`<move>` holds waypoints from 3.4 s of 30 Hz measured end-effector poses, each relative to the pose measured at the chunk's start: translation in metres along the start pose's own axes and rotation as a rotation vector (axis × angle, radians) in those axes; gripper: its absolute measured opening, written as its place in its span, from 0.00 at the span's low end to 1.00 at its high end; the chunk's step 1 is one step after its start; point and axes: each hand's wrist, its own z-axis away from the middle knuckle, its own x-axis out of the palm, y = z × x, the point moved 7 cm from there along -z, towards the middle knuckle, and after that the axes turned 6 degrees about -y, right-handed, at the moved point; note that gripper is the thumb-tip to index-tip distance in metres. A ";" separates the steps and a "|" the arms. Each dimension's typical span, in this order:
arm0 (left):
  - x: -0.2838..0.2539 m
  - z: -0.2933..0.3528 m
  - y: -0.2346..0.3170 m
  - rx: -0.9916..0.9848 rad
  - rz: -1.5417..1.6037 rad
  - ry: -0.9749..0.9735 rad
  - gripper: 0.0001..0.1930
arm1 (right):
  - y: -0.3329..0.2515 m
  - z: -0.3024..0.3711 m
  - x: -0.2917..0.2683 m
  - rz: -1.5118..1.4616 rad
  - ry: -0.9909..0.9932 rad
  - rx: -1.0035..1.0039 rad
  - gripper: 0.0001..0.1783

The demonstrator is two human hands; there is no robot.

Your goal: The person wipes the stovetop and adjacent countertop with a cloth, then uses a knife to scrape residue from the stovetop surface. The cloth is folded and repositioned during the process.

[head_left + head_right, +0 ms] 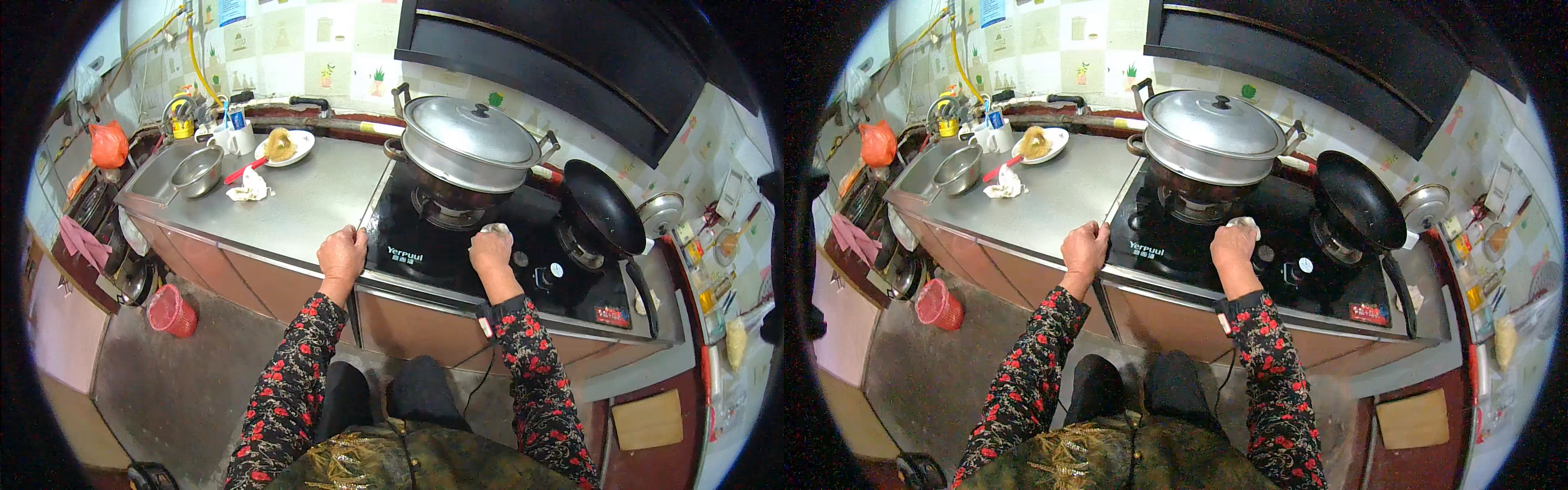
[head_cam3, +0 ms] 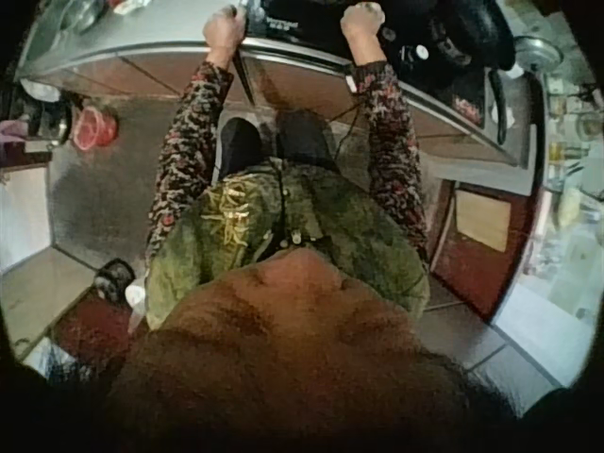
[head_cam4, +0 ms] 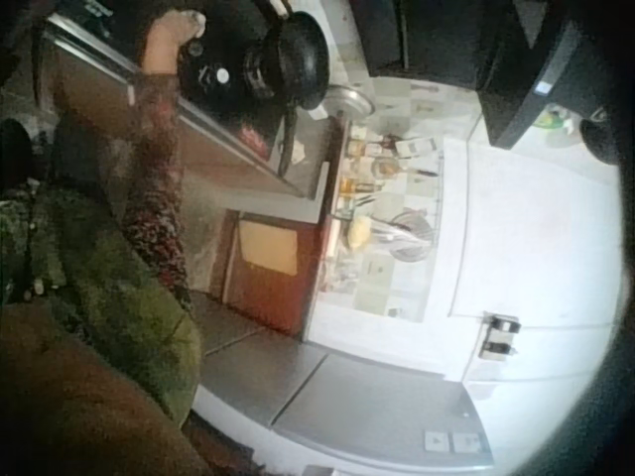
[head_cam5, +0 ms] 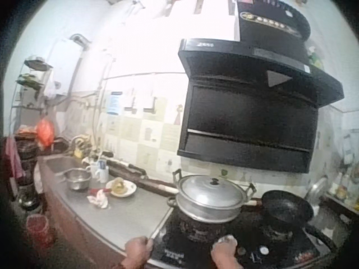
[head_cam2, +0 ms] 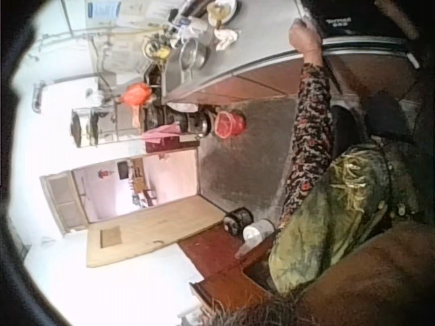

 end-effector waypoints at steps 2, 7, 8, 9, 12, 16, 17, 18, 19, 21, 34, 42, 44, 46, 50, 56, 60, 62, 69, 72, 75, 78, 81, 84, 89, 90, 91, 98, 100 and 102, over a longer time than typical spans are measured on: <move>0.000 0.000 0.000 -0.005 -0.002 -0.001 0.17 | -0.015 0.010 -0.008 0.003 0.083 -0.064 0.09; -0.001 0.000 0.000 0.017 -0.002 0.038 0.19 | -0.068 0.017 -0.020 -0.263 0.040 -0.162 0.13; -0.001 0.000 -0.001 0.018 0.001 0.038 0.19 | -0.079 0.016 -0.021 -0.288 0.012 -0.188 0.12; 0.000 0.000 -0.001 0.013 -0.003 0.029 0.19 | -0.091 0.016 -0.026 -0.306 0.050 -0.224 0.12; 0.003 0.000 -0.001 0.005 0.001 0.025 0.19 | -0.121 0.015 -0.038 -0.370 0.193 -0.346 0.11; 0.004 -0.002 -0.002 0.007 -0.031 0.022 0.20 | -0.131 0.001 -0.030 -0.422 0.109 -0.361 0.11; 0.005 -0.002 -0.003 0.003 -0.015 0.013 0.20 | -0.125 -0.001 -0.028 -0.447 0.089 -0.352 0.11; 0.005 -0.001 -0.003 0.017 -0.004 0.026 0.20 | -0.118 -0.002 -0.025 -0.467 0.041 -0.330 0.11; 0.005 -0.001 -0.003 0.018 0.003 0.033 0.20 | -0.106 -0.001 -0.026 -0.444 0.065 -0.326 0.10; 0.004 -0.001 -0.004 0.014 0.005 0.038 0.20 | -0.078 0.004 -0.028 -0.394 0.095 -0.225 0.09; 0.004 -0.002 -0.001 0.019 -0.011 0.013 0.18 | -0.018 0.105 -0.029 -0.135 0.173 -0.160 0.17; 0.005 -0.002 -0.002 -0.002 -0.038 -0.008 0.18 | -0.006 0.015 0.001 0.033 -0.201 0.059 0.10; 0.006 -0.002 -0.003 -0.006 -0.038 -0.006 0.18 | 0.002 -0.004 0.003 0.068 -0.222 0.123 0.11; 0.005 -0.002 -0.002 0.020 -0.036 0.002 0.19 | 0.015 -0.013 0.005 -0.006 -0.267 0.228 0.12; 0.004 -0.001 0.000 0.035 -0.045 0.024 0.20 | 0.012 -0.008 0.006 -0.017 -0.284 0.185 0.12; 0.006 -0.001 -0.002 0.028 -0.042 0.037 0.20 | -0.019 0.037 -0.003 0.089 0.001 0.042 0.07; 0.007 -0.002 -0.002 0.056 -0.065 0.045 0.19 | -0.028 0.077 -0.024 0.024 0.245 -0.034 0.08; 0.009 -0.002 -0.002 0.053 -0.050 0.005 0.20 | -0.031 0.096 -0.032 0.030 0.271 -0.040 0.08; 0.002 0.000 0.006 0.054 -0.059 0.030 0.22 | 0.047 0.167 -0.050 -0.982 0.093 0.050 0.12; 0.003 0.002 0.005 0.040 -0.078 0.032 0.21 | 0.114 0.209 -0.039 -1.825 0.125 0.198 0.14; 0.005 0.000 0.004 0.042 -0.066 0.030 0.22 | 0.167 0.237 -0.015 -2.217 0.260 0.385 0.16; 0.006 -0.001 0.002 0.056 -0.056 0.046 0.22 | 0.213 0.254 0.000 -2.016 0.451 0.537 0.17; 0.009 -0.003 0.000 0.068 -0.055 0.028 0.21 | 0.239 0.258 -0.007 -1.496 0.570 0.611 0.20; 0.012 -0.005 -0.002 0.063 -0.045 0.021 0.21 | 0.224 0.247 -0.017 -0.924 0.421 0.580 0.15; 0.009 -0.003 0.003 0.167 -0.042 0.109 0.22 | 0.185 0.225 -0.026 -0.613 0.446 0.169 0.14; 0.008 -0.002 0.005 0.194 -0.042 0.148 0.22 | 0.194 0.225 -0.023 -0.594 0.452 0.200 0.14; 0.007 -0.001 0.002 0.170 0.000 0.169 0.22 | 0.206 0.228 -0.021 -0.565 0.450 0.217 0.14; 0.012 -0.005 -0.001 0.233 -0.126 0.204 0.23 | 0.305 0.228 -0.004 -0.426 0.352 0.323 0.09; 0.015 -0.008 -0.007 0.178 -0.099 0.150 0.23 | 0.332 0.218 0.007 -0.397 0.256 0.385 0.11; 0.016 -0.009 -0.009 0.141 -0.076 0.110 0.23 | 0.368 0.208 0.034 -0.909 0.274 0.655 0.12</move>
